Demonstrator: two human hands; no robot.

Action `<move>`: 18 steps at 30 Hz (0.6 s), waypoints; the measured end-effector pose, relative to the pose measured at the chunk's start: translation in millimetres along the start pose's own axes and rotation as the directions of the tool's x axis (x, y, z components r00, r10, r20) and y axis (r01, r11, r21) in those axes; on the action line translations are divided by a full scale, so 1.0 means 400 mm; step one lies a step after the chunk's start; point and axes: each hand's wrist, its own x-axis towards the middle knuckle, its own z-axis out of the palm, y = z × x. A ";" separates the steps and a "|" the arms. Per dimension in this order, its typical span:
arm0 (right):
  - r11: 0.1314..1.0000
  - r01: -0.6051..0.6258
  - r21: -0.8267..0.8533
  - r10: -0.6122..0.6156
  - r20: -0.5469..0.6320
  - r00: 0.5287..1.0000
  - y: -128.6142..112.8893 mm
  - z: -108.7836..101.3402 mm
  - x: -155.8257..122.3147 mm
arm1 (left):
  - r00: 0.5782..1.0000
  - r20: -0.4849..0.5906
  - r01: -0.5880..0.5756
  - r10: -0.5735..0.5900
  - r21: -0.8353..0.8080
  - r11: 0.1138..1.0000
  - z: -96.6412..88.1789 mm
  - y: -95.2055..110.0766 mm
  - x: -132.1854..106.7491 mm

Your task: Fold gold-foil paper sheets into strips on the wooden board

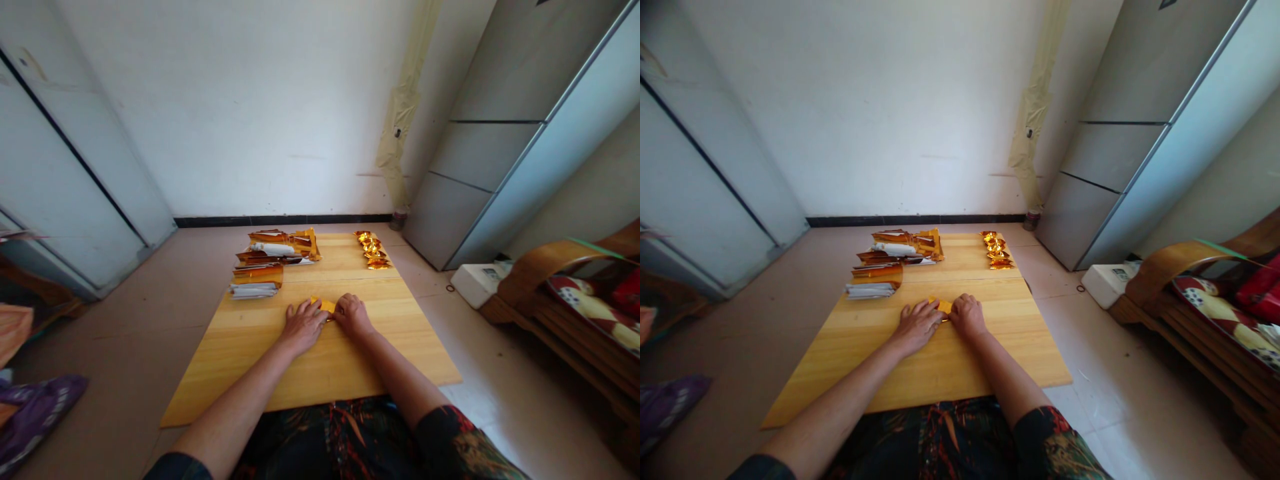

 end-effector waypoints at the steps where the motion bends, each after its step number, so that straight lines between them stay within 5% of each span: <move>1: 1.000 -0.008 0.011 0.008 0.006 1.000 0.000 0.000 0.002 | 1.000 0.003 -0.001 0.001 0.004 1.000 -0.001 0.000 0.000; 18: 0.966 0.080 0.246 -0.073 -0.038 0.997 0.059 -0.001 0.014 | 0.999 0.037 0.006 -0.007 0.016 1.000 -0.011 0.006 0.002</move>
